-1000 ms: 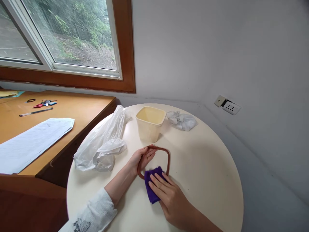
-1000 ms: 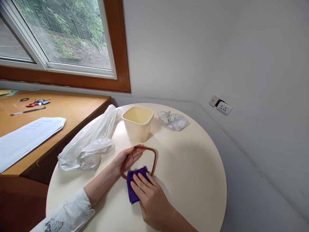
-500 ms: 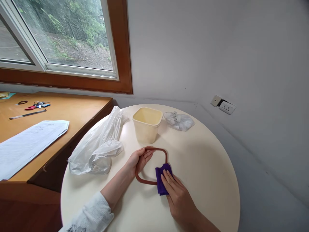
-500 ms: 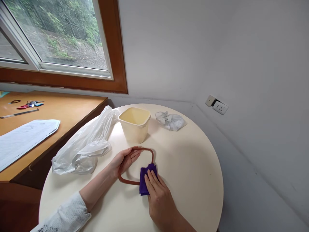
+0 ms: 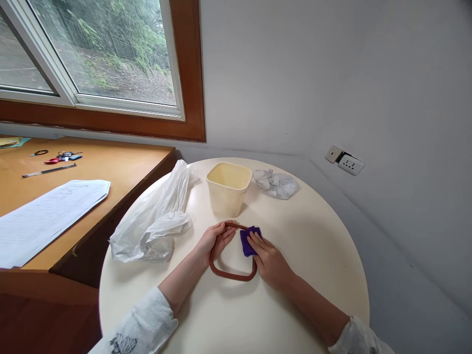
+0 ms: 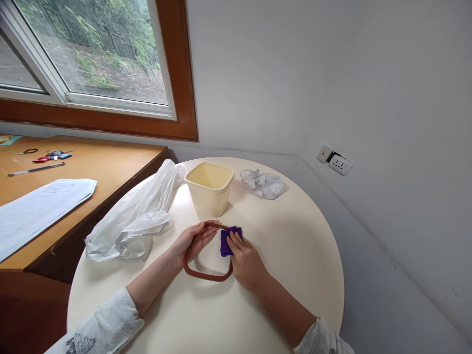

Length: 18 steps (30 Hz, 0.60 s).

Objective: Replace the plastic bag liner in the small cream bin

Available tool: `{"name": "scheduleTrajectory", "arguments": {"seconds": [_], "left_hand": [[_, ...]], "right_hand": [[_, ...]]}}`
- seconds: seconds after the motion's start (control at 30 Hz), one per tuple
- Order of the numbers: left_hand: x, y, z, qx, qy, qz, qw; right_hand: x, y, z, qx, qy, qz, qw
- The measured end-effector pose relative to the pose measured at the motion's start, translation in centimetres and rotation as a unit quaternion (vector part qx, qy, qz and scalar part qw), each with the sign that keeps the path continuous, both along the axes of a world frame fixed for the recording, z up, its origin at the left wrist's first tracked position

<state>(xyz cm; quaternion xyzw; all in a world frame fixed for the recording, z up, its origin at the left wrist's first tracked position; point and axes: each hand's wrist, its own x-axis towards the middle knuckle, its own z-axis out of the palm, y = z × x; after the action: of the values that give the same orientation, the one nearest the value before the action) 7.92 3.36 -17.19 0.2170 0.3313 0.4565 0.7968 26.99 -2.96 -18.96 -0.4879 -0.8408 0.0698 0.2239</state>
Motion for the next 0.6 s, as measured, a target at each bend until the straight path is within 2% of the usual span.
{"name": "scheduleTrajectory", "arguments": {"seconds": [0.1,0.2,0.27,0.33,0.4,0.43,0.53,0.6], "left_hand": [[-0.1,0.1,0.1,0.001,0.01,0.018,1.0],[-0.1,0.1,0.3,0.009,0.019,0.023,1.0],[-0.1,0.0,0.5,0.015,0.022,0.016,1.0],[-0.1,-0.1,0.7,0.014,0.022,0.006,1.0],[-0.1,-0.2,0.8,0.007,0.017,-0.005,1.0],[-0.2,-0.2,0.8,0.005,0.012,-0.008,1.0],[-0.2,0.0,0.6,-0.007,0.006,0.011,1.0],[-0.3,0.2,0.4,-0.029,0.011,0.024,0.999]], "right_hand": [[-0.4,0.9,-0.1,-0.004,0.045,-0.003,0.999],[-0.8,1.7,-0.1,-0.025,0.136,-0.018,0.99],[-1.1,2.2,0.1,-0.063,0.222,-0.045,0.972],[-1.3,2.7,0.3,-0.095,0.329,-0.076,0.936],[-1.4,3.2,0.6,-0.126,0.448,-0.102,0.879],[-1.3,3.3,0.7,-0.144,0.508,-0.113,0.842],[-0.8,3.7,1.3,-0.215,0.662,-0.149,0.703],[-0.3,3.8,1.7,-0.254,0.727,-0.17,0.615]]}}
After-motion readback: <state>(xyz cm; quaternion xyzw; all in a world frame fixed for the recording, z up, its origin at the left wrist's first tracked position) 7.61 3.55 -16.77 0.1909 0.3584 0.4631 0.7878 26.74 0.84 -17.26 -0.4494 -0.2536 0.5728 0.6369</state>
